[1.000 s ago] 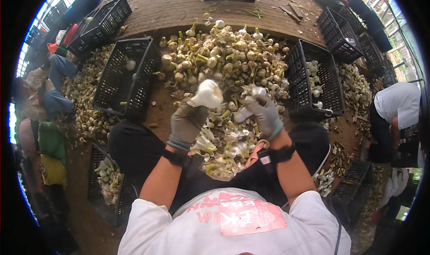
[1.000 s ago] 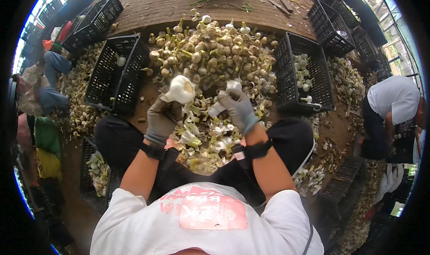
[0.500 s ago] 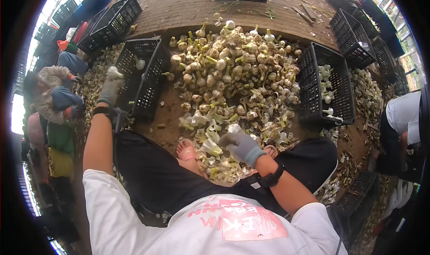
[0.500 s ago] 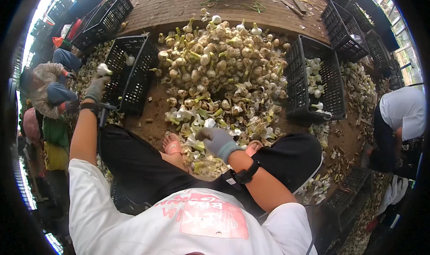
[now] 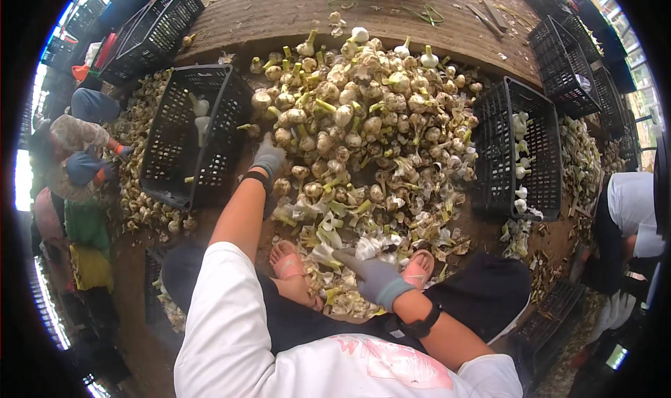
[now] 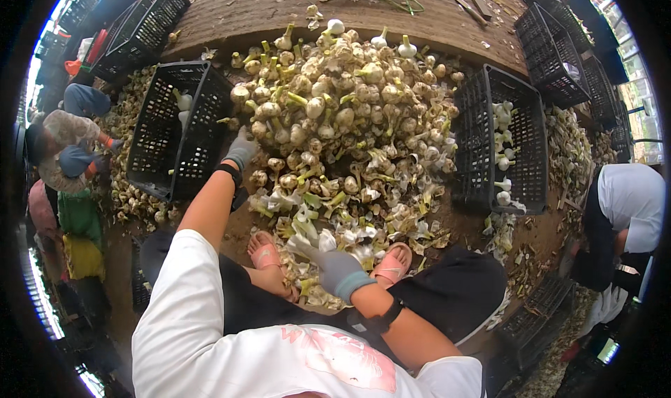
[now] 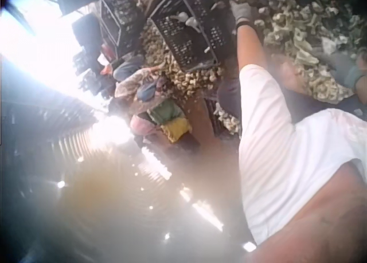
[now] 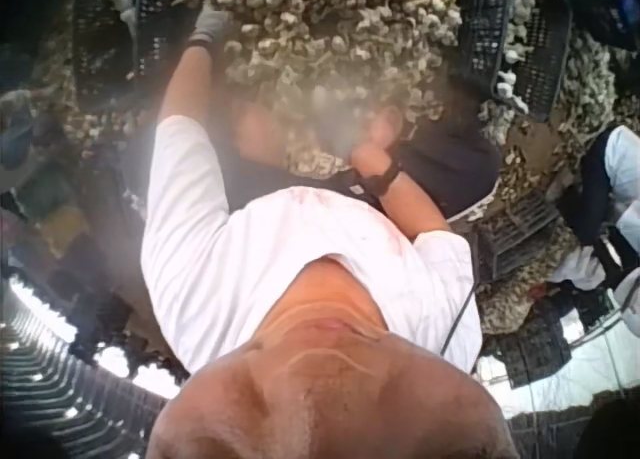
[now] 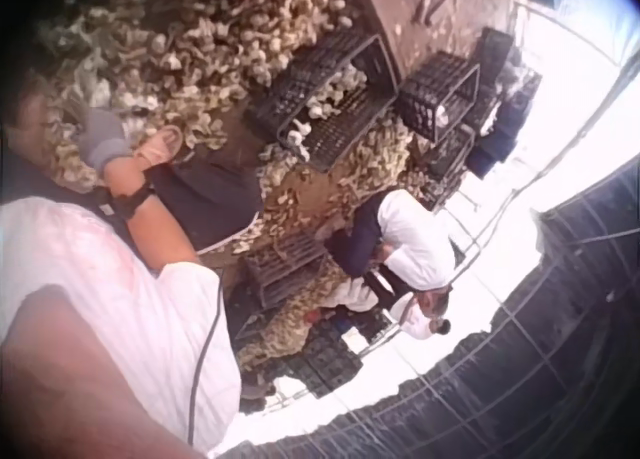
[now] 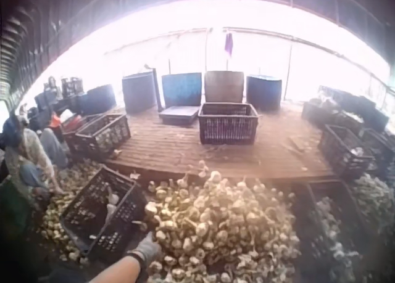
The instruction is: The person processes garlic by hand, picking up bulbs from a pile, peeling away the outer layers, and snapping off the stems before placing them into a crate.
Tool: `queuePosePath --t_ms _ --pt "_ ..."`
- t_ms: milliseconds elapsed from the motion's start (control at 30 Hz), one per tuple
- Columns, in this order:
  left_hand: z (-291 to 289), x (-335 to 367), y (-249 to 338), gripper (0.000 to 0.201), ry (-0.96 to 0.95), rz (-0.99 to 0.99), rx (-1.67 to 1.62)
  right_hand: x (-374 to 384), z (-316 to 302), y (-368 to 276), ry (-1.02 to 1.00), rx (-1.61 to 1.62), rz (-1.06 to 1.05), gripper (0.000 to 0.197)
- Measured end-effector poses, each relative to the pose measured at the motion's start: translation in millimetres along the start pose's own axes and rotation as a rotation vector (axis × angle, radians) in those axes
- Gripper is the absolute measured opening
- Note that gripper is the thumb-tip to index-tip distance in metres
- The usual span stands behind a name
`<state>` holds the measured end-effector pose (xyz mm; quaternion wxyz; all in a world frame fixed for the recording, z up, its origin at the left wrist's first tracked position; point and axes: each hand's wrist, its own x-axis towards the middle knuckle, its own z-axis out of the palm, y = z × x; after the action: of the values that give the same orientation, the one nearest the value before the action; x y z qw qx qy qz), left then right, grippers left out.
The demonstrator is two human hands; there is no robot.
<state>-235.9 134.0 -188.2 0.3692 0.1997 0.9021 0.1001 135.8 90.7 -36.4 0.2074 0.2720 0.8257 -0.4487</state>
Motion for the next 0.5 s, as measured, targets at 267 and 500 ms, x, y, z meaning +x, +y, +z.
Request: queuePosePath --t_ms 267,500 --pt "23.0 52.8 -36.0 0.066 0.16 0.233 -0.368 17.7 9.8 1.2 0.109 0.076 -0.1 0.042" --pt "24.0 18.5 -26.2 0.056 0.014 0.407 -0.143 8.1 10.2 4.7 0.121 0.099 -0.101 0.046"
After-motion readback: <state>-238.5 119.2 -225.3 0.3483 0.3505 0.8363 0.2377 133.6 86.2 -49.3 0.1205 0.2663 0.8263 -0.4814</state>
